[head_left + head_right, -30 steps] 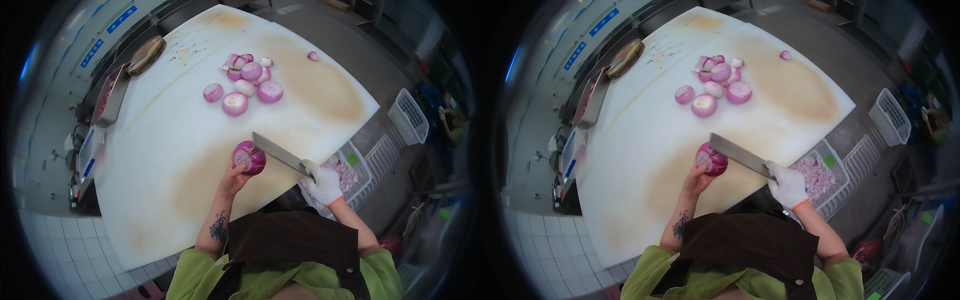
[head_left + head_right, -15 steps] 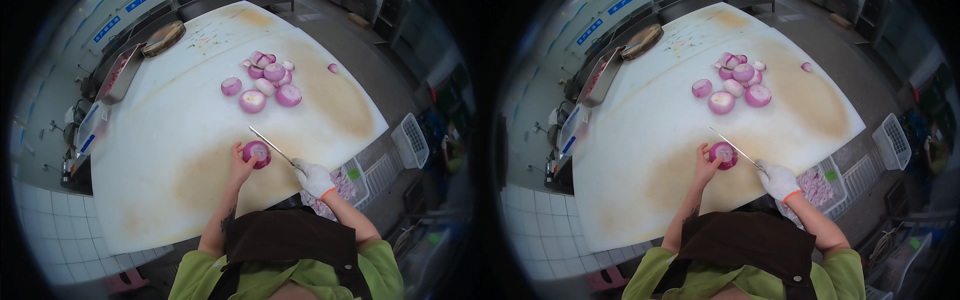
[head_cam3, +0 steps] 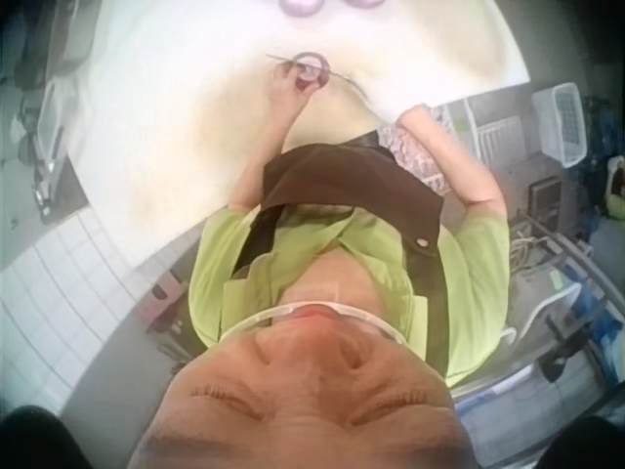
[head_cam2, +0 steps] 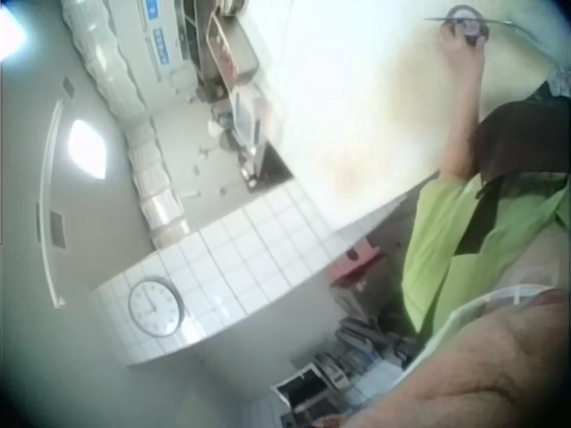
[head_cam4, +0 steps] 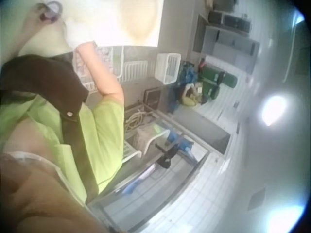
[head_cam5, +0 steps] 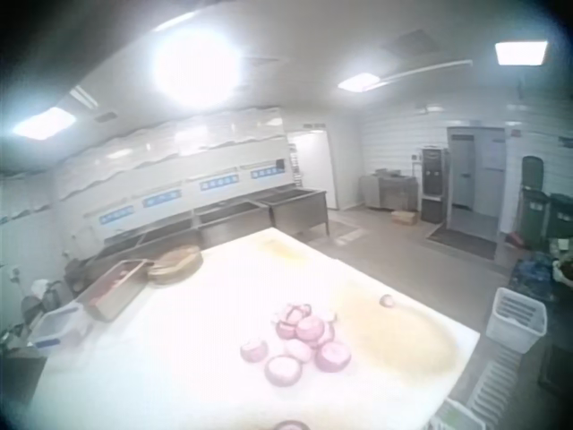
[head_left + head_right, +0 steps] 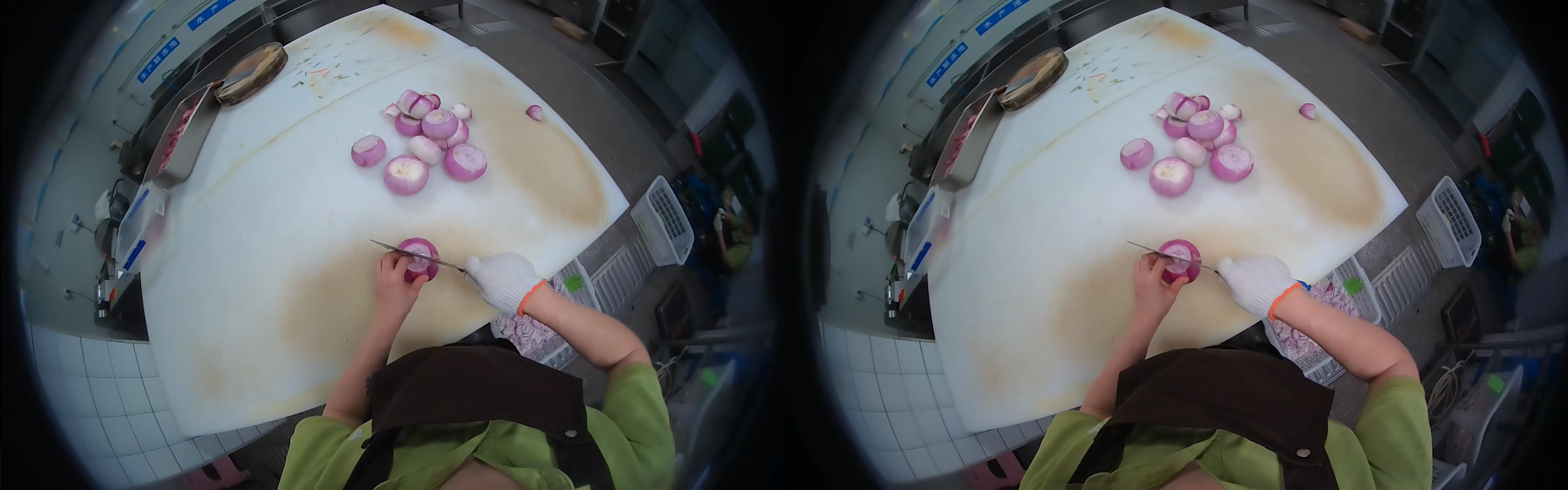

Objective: The person slices red onions into thin rings on a white cutting board using a cleaver. The sliced onions are periodically swept into a white plastic basket. The person wears a green shirt and brown apron while working in a commercial kitchen.

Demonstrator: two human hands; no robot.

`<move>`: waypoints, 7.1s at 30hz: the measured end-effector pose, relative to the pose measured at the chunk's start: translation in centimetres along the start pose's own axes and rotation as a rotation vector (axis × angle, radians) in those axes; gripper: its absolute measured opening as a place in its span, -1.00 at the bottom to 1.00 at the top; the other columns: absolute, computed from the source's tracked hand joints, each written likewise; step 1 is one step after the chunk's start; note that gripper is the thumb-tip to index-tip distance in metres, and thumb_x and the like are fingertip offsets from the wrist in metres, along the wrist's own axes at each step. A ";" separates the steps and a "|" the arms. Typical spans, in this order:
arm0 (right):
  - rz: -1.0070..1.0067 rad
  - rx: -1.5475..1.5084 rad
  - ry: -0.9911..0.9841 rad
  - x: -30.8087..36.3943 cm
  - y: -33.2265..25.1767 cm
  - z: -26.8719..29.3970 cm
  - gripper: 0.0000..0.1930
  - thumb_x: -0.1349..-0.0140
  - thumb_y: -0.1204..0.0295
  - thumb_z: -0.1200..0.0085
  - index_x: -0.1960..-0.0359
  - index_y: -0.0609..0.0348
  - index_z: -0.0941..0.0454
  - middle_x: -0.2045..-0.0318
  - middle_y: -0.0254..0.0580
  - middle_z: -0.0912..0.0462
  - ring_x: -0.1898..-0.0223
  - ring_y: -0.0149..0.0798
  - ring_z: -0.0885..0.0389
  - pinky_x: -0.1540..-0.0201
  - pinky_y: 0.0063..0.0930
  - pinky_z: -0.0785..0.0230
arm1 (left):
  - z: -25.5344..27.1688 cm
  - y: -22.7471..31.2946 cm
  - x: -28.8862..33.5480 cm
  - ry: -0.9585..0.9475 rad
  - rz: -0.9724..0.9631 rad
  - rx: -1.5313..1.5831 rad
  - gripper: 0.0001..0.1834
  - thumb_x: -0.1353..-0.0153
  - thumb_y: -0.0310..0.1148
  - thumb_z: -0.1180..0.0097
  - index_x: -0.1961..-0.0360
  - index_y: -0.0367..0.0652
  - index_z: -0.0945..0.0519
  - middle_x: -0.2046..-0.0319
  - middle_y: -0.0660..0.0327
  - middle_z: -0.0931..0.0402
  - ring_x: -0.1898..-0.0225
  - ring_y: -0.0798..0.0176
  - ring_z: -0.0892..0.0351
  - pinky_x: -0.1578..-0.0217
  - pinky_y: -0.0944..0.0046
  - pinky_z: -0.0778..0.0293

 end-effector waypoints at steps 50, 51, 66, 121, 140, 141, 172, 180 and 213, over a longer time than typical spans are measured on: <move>-0.246 -0.211 -0.086 0.4 2.2 -6.3 -0.72 -0.28 0.26 0.13 0.28 0.25 -0.47 0.44 0.17 -0.61 0.37 0.20 -0.59 0.26 0.04 -0.39 | -3.4 1.9 0.8 -0.476 -0.033 0.018 -0.39 0.30 -0.41 -0.41 0.10 -0.03 -0.47 0.09 0.17 -0.42 0.12 -0.05 -0.39 0.05 0.06 -0.39; -0.256 -0.217 -0.097 0.6 1.9 -5.2 -0.72 -0.28 0.26 0.13 0.29 0.25 -0.47 0.45 0.17 -0.61 0.38 0.20 -0.59 0.26 0.04 -0.39 | -3.3 1.8 0.9 -0.470 -0.028 0.008 -0.38 0.30 -0.41 -0.42 0.10 -0.03 -0.47 0.09 0.17 -0.42 0.11 -0.05 -0.39 0.05 0.06 -0.39; -0.214 -0.138 -0.129 -0.5 0.9 -6.7 -0.74 -0.26 0.27 0.11 0.31 0.25 -0.46 0.46 0.17 -0.62 0.38 0.18 -0.60 0.26 0.02 -0.41 | -3.0 1.8 1.4 -0.410 0.052 0.030 -0.38 0.30 -0.45 -0.45 0.11 -0.03 -0.47 0.06 0.13 -0.37 0.07 -0.06 -0.36 0.06 0.05 -0.36; -0.068 -0.097 -0.136 -0.9 -0.1 -9.1 -0.70 -0.28 0.28 0.13 0.21 0.33 -0.40 0.53 0.15 -0.60 0.49 0.20 -0.57 0.37 0.03 -0.39 | -1.4 1.3 4.1 -0.118 0.061 0.106 -0.51 0.18 -0.55 -0.31 0.13 -0.11 -0.51 0.14 0.16 -0.42 0.11 -0.01 -0.38 0.11 0.09 -0.38; -0.032 -0.027 -0.202 -0.4 -2.3 -4.2 -0.81 -0.17 0.42 0.12 0.27 0.30 -0.39 0.47 0.20 -0.61 0.42 0.20 -0.61 0.36 0.05 -0.41 | -0.6 1.1 5.0 -0.031 0.112 0.104 -0.58 0.16 -0.53 -0.30 0.18 -0.13 -0.54 0.15 0.14 -0.45 0.14 -0.02 -0.40 0.13 0.11 -0.37; -0.034 -0.039 -0.196 -0.5 -2.2 -4.9 -0.81 -0.17 0.42 0.12 0.27 0.29 -0.39 0.47 0.20 -0.61 0.42 0.19 -0.61 0.36 0.05 -0.41 | -0.5 1.1 5.0 -0.022 0.121 0.116 -0.59 0.16 -0.54 -0.29 0.18 -0.13 -0.54 0.14 0.14 -0.45 0.14 -0.02 -0.40 0.12 0.11 -0.37; -0.169 -0.315 -0.075 -2.9 4.2 -10.5 -0.67 -0.21 0.24 0.03 0.23 0.31 -0.49 0.37 0.26 -0.60 0.28 0.20 -0.59 0.17 0.00 -0.40 | -2.3 2.3 5.3 -0.100 -0.067 -0.059 -0.52 0.02 -0.44 -0.25 0.00 -0.09 -0.50 0.02 0.23 -0.42 0.06 0.08 -0.40 0.07 0.15 -0.39; -0.118 -0.018 -0.094 -1.4 0.3 -6.5 -0.75 -0.23 0.26 0.07 0.30 0.24 -0.43 0.47 0.22 -0.60 0.40 0.21 -0.60 0.30 0.10 -0.40 | -2.5 0.1 5.0 -0.165 0.081 -0.033 -0.68 0.07 -0.45 -0.26 0.22 -0.04 -0.51 0.20 0.24 -0.42 0.09 0.10 -0.41 0.13 0.11 -0.39; -0.109 -0.042 -0.163 -0.9 -1.5 -7.9 -0.73 -0.26 0.27 0.12 0.23 0.27 -0.42 0.45 0.22 -0.60 0.39 0.24 -0.59 0.29 0.07 -0.39 | -1.2 0.0 5.2 0.057 0.123 0.136 -0.80 0.13 -0.54 -0.26 0.42 -0.16 -0.52 0.35 0.17 -0.45 0.29 0.00 -0.44 0.28 0.09 -0.41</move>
Point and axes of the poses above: each hand's wrist, its own x-axis away from the middle knuckle, its own z-axis out of the back of the hand, y = z × x, the point moved 9 cm from there along -x, towards the middle knuckle
